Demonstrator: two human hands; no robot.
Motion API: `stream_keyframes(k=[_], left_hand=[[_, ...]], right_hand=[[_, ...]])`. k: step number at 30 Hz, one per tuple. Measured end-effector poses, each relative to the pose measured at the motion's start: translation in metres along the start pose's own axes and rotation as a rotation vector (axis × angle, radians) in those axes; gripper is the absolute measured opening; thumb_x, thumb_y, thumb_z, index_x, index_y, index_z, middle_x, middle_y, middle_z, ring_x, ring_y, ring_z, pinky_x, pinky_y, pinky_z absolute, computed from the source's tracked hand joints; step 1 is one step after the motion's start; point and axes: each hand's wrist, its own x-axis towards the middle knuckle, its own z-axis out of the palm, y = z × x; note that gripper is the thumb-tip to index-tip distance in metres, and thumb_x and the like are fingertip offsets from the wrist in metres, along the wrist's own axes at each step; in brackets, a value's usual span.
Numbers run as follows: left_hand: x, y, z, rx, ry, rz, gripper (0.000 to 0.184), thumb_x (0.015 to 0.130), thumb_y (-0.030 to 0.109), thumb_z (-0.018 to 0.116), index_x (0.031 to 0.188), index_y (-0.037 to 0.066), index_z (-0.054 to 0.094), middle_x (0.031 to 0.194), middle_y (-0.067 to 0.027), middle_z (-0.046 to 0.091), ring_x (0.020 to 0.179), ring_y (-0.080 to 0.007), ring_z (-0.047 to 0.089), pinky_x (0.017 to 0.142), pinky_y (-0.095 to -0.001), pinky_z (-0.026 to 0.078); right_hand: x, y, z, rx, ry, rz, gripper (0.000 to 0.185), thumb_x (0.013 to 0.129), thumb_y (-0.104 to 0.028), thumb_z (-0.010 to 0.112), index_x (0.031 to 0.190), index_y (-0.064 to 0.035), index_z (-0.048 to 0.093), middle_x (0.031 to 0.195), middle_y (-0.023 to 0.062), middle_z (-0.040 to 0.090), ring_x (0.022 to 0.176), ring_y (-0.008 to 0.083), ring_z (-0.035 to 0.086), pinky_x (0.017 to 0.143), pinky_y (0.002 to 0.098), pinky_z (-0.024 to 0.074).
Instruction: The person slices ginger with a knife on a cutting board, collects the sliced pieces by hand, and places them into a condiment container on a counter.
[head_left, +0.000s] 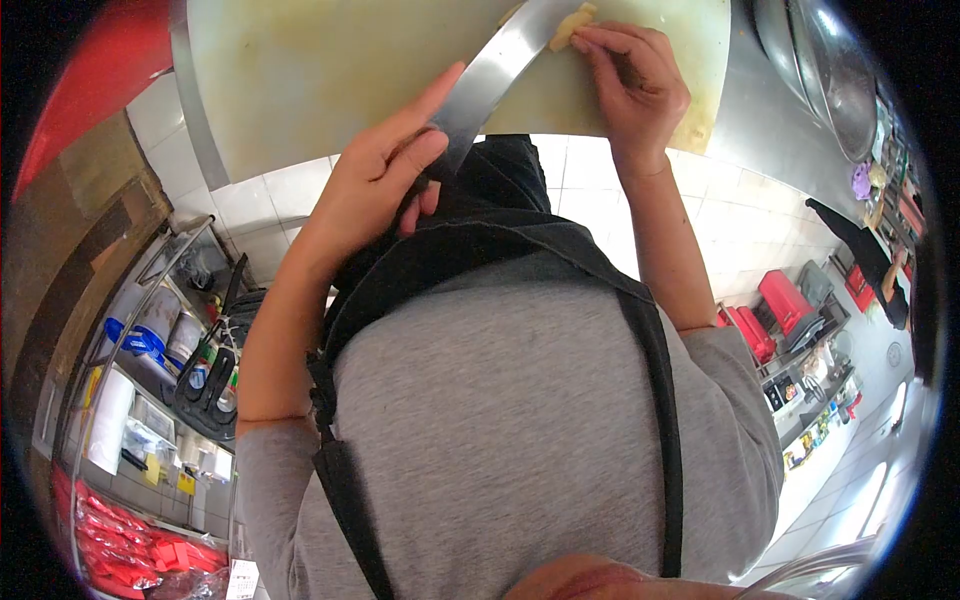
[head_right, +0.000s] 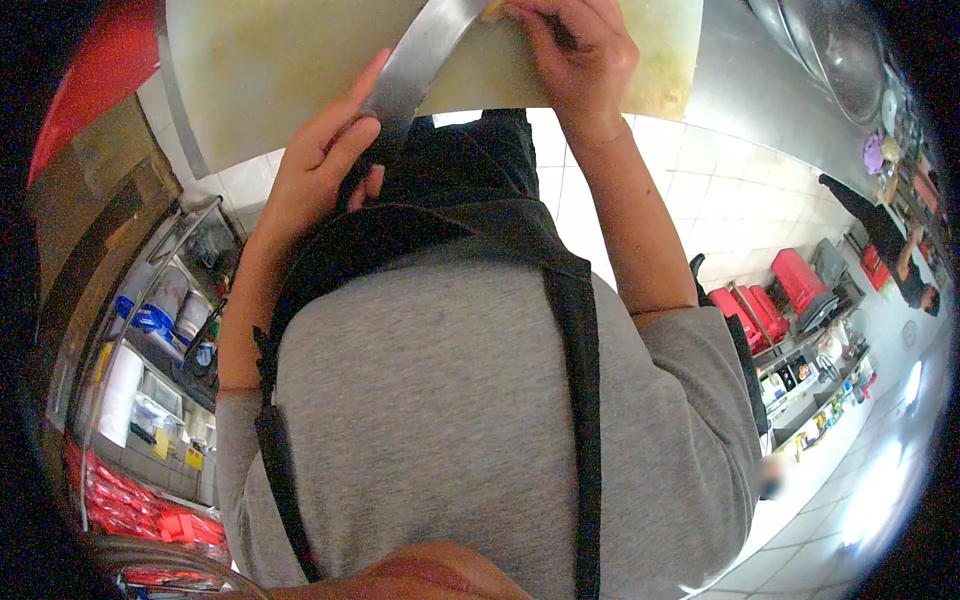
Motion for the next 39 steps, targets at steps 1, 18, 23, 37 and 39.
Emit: stream_keyframes(k=[1,18,23,37,39], left_hand=[[0.0,-0.001,-0.001,-0.002,0.0,0.015,0.052,0.103,0.015,0.049,0.152,0.023,0.038,0.072,-0.0006,0.052,0.053,-0.0062,0.05,0.043,-0.0209,0.042],[0.006,0.006,-0.004,0.049,-0.011,-0.035,0.053,0.102,0.014,0.05,0.152,0.026,0.039,0.066,0.001,0.05,0.048,-0.0056,0.048,0.043,-0.0215,0.042],[0.009,0.012,0.0,0.056,-0.014,-0.041,0.054,0.101,0.013,0.05,0.152,0.027,0.039,0.068,0.0013,0.051,0.051,-0.0053,0.048,0.044,-0.021,0.042],[0.007,0.006,0.003,0.176,0.014,0.007,0.055,0.099,0.008,0.051,0.15,0.027,0.042,0.069,0.0006,0.048,0.053,-0.0068,0.048,0.048,-0.0228,0.043],[0.004,-0.001,0.003,0.212,0.029,0.062,0.056,0.099,0.007,0.051,0.15,0.027,0.043,0.07,-0.0003,0.048,0.053,-0.0076,0.048,0.051,-0.024,0.045]], right_hand=[[0.0,0.0,0.0,0.016,0.001,0.007,0.016,0.078,0.008,0.076,0.091,-0.0002,0.075,0.095,0.0068,0.068,0.085,0.0141,0.066,0.075,0.0252,0.0538],[0.002,0.001,-0.001,0.052,-0.025,0.021,0.014,0.079,0.008,0.075,0.091,0.0008,0.075,0.097,0.0065,0.069,0.086,0.0129,0.066,0.075,0.0245,0.0537],[0.003,-0.001,-0.002,0.007,-0.026,0.044,0.014,0.079,0.007,0.075,0.09,-0.0003,0.075,0.095,0.0061,0.069,0.085,0.0125,0.066,0.072,0.0235,0.0526],[0.002,0.001,-0.002,0.02,-0.015,0.024,0.014,0.078,0.008,0.075,0.089,-0.0004,0.075,0.095,0.0067,0.07,0.085,0.014,0.066,0.073,0.0239,0.0526],[0.001,0.002,-0.003,0.024,-0.016,0.036,0.015,0.078,0.009,0.075,0.09,-0.0004,0.074,0.095,0.0067,0.069,0.085,0.0139,0.065,0.073,0.0239,0.0527]])
